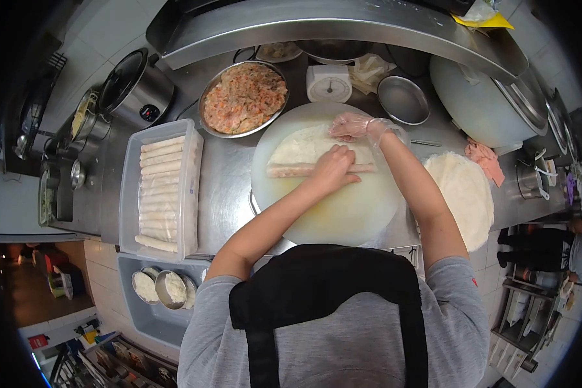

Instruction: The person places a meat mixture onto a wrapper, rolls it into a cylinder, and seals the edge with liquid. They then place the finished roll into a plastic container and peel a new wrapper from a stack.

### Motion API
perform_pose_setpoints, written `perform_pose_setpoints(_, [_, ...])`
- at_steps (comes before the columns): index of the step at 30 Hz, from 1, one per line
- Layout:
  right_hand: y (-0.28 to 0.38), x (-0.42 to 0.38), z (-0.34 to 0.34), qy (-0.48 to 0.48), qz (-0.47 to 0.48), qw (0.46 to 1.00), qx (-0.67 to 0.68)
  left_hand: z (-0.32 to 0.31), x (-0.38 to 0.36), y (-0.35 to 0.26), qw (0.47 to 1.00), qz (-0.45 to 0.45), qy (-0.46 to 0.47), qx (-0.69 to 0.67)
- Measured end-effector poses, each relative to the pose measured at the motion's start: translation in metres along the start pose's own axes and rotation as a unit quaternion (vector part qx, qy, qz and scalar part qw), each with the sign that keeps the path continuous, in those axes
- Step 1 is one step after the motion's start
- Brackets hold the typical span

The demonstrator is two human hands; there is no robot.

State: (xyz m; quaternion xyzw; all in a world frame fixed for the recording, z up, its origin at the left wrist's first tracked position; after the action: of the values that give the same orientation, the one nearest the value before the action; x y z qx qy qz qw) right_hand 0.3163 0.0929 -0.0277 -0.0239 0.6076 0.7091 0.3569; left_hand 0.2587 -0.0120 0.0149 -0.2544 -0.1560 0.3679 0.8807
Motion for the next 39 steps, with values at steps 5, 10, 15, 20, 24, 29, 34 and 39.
perform_pose_setpoints(5, [0.001, 0.002, 0.001, 0.014, -0.002, 1.000, -0.018, 0.002, -0.023, 0.024, 0.998, 0.053, -0.017, -0.002])
perform_pose_setpoints(10, [0.045, -0.009, 0.001, -0.041, -0.041, 0.944, -0.324, 0.026, -0.041, 0.030, 0.999, 0.002, -0.041, -0.007])
perform_pose_setpoints(15, [0.065, 0.039, -0.029, -0.089, 0.016, 0.956, -0.280, 0.028, -0.055, 0.046, 0.997, 0.079, 0.001, -0.007])
perform_pose_setpoints(20, [0.067, 0.057, -0.037, -0.056, 0.017, 0.950, -0.308, 0.035, -0.070, 0.049, 0.998, 0.047, -0.041, -0.008])
perform_pose_setpoints(24, [0.062, 0.059, -0.035, -0.036, 0.019, 0.956, -0.292, 0.061, -0.096, 0.077, 0.994, 0.109, -0.002, 0.027])
perform_pose_setpoints(29, [0.063, 0.062, -0.034, -0.032, 0.026, 0.959, -0.280, 0.059, -0.107, 0.087, 0.995, 0.087, 0.003, -0.041])
perform_pose_setpoints(34, [0.064, 0.060, -0.034, -0.043, -0.003, 0.959, -0.281, 0.060, -0.094, 0.080, 0.991, 0.122, 0.054, -0.025])
perform_pose_setpoints(39, [0.059, 0.062, -0.033, -0.047, -0.002, 0.963, -0.264, 0.054, -0.086, 0.081, 0.985, 0.141, 0.086, -0.050])
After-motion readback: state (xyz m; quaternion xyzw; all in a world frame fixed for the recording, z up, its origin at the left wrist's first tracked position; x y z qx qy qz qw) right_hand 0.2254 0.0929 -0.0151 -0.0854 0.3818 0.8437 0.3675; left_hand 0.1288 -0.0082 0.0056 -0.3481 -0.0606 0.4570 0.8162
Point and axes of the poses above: each hand's wrist, its own x-axis towards the middle knuckle, its own z-axis out of the back of the hand, y = z × x, the point moved 7 cm from there along x, towards the middle knuckle, and after that the axes turned 9 degrees about y, right-handed, at the moved point
